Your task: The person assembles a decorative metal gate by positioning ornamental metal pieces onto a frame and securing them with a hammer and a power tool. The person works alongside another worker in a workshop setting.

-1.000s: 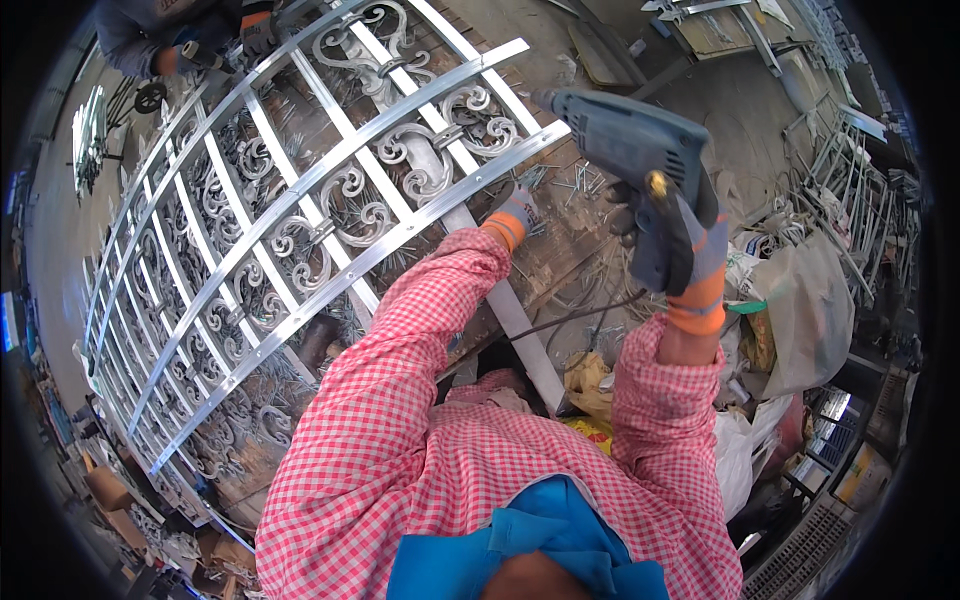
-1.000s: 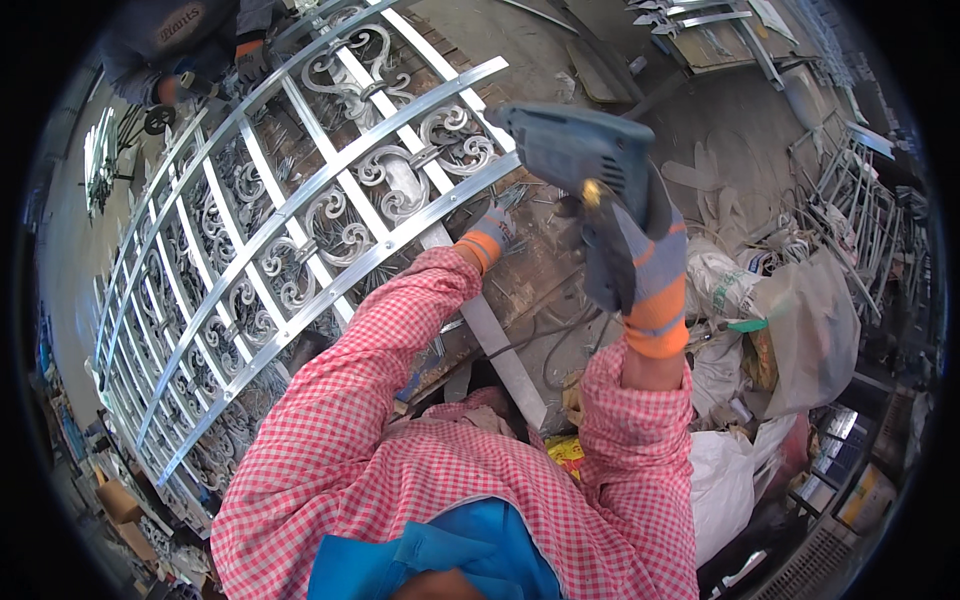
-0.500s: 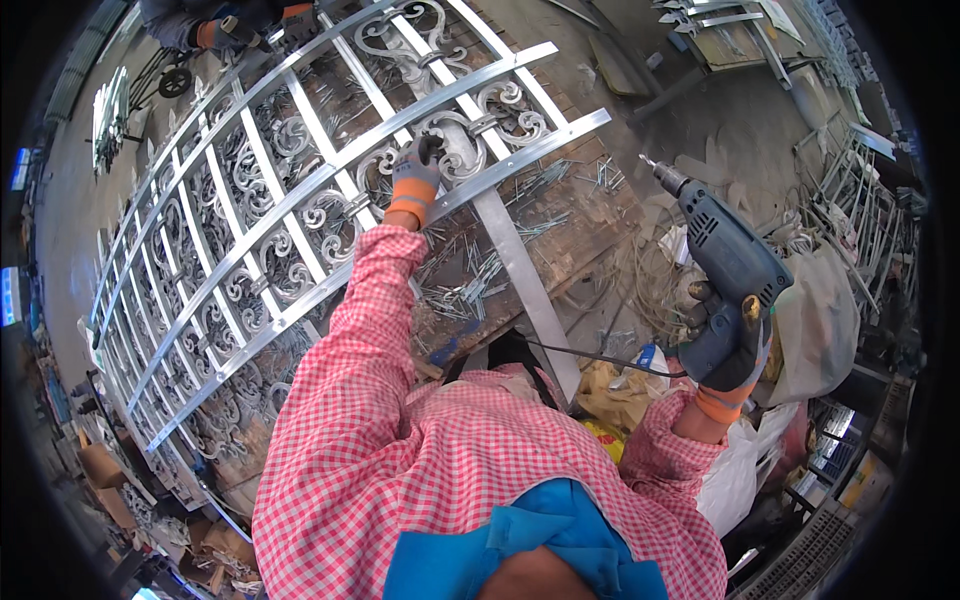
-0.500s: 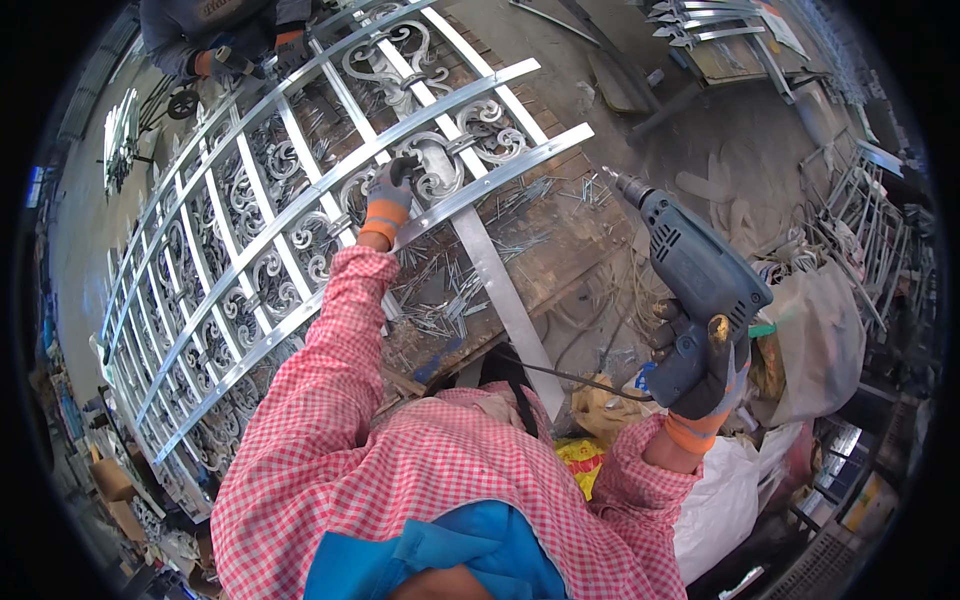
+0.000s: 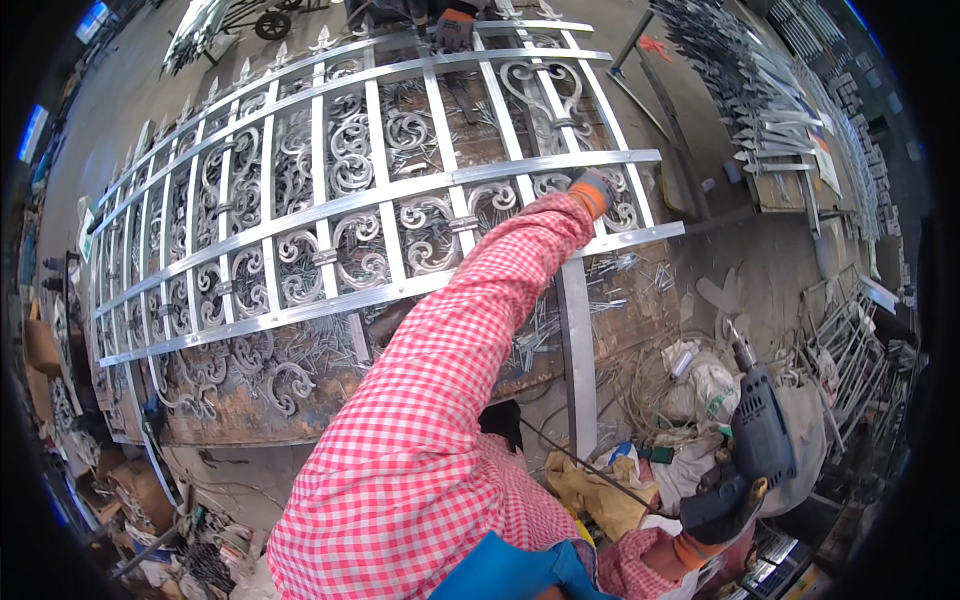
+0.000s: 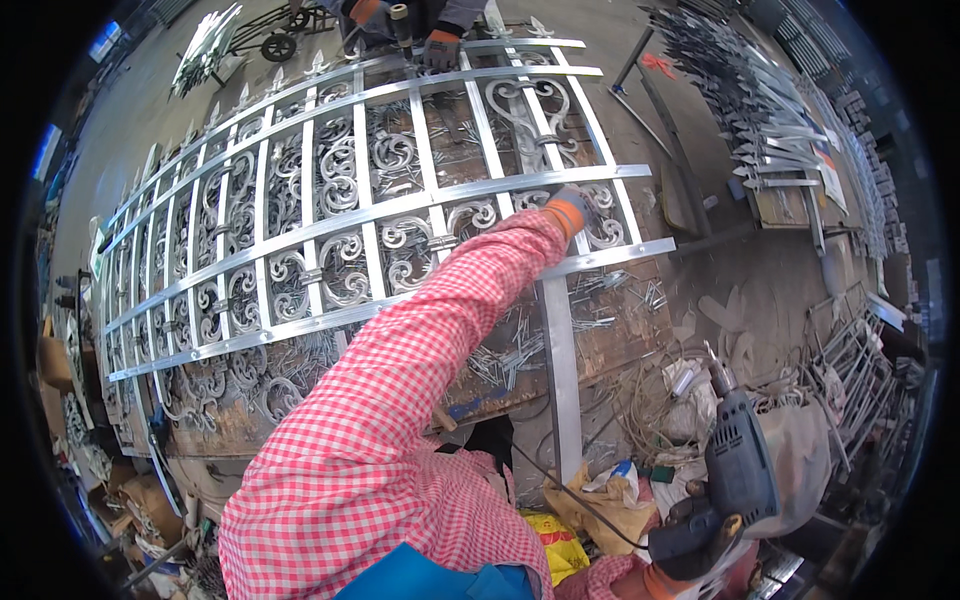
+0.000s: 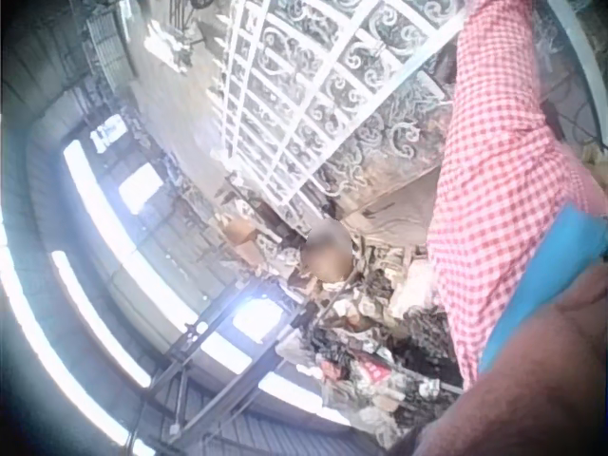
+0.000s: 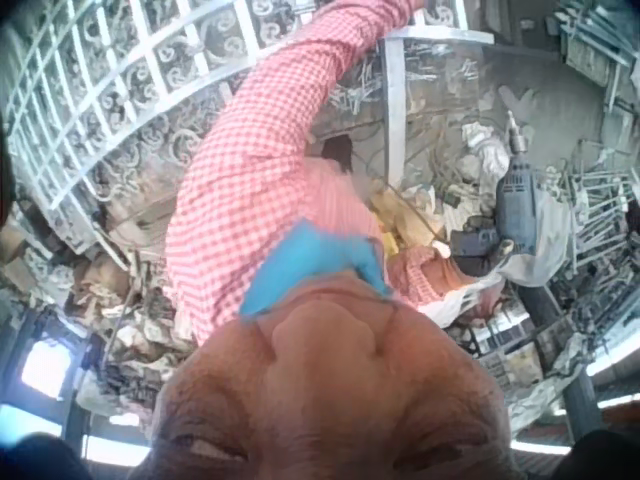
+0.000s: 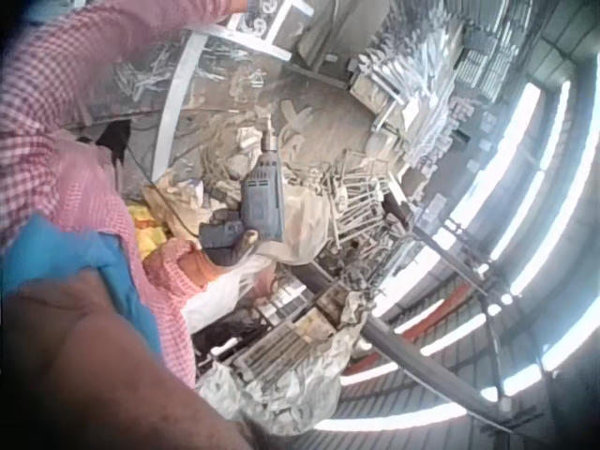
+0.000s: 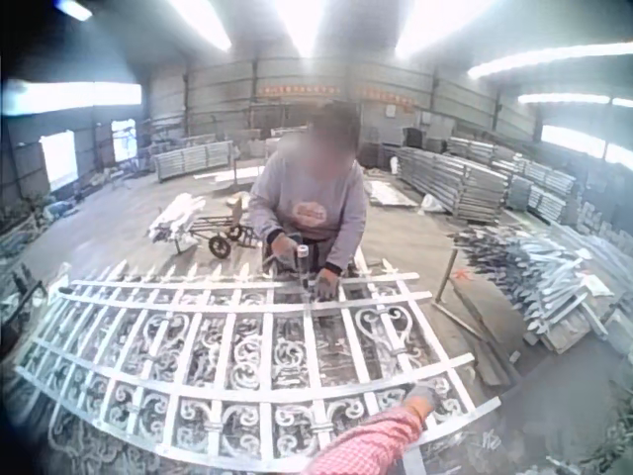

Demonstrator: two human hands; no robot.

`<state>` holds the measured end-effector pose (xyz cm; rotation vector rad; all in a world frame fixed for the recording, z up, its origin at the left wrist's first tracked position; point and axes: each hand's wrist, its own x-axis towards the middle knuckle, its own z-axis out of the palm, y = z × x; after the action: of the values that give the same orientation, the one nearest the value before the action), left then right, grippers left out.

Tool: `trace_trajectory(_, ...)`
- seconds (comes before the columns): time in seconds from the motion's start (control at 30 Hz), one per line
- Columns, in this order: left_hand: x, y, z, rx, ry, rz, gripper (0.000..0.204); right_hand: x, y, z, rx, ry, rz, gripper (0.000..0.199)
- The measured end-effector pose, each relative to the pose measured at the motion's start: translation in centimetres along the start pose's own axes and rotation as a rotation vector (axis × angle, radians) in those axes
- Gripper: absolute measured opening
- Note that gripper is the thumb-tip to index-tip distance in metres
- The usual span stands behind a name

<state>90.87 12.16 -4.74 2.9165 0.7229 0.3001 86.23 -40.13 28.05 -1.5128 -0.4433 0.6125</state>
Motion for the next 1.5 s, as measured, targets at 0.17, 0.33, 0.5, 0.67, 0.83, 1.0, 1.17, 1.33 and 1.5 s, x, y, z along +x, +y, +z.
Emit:
trace_trajectory(0.17, -0.8, -1.0, -2.1, -0.062, -0.113, -0.141, 0.026, -2.3, 0.3, 4.9, -0.348, 0.562, -0.226, 0.059)
trace_trajectory(0.33, -0.7, -0.5, -2.6, -0.107, -0.097, -0.158, 0.027, 0.2, 1.1, 6.4, -0.352, 0.492, -0.266, 0.055)
trace_trajectory(0.5, -0.7, 0.0, -1.7, -0.132, -0.051, -0.182, 0.027, 1.2, 1.6, 6.4, -0.355, 0.457, -0.273, 0.052)
trace_trajectory(0.67, -1.1, -2.4, -2.2, -0.187, -0.109, -0.196, 0.028, 1.8, 1.0, 3.1, -0.368, 0.46, -0.273, 0.052)
trace_trajectory(0.83, -3.4, -6.9, -3.0, -0.068, -0.126, -0.151, 0.028, 4.2, -0.2, -3.2, -0.349, 0.23, -0.263, 0.055)
trace_trajectory(1.0, -2.4, -4.7, -7.4, -0.069, -0.315, -0.13, 0.031, 10.8, -0.4, 0.3, 0.4, -0.091, -0.058, 0.069)
trace_trajectory(1.17, -2.3, -4.1, -7.3, -0.017, -0.354, -0.093, 0.034, 15.2, -1.2, 2.3, -0.106, 0.08, -0.199, 0.06)
trace_trajectory(1.33, -2.0, -2.6, -7.6, 0.004, -0.364, -0.02, 0.028, 18.2, -1.8, 7.2, -0.581, 0.099, -0.46, 0.059)
trace_trajectory(1.5, -2.9, -0.1, -5.9, 0.087, -0.253, 0.13, 0.016, 20.6, -1.3, 7.0, 0.156, -0.057, -0.097, 0.06)
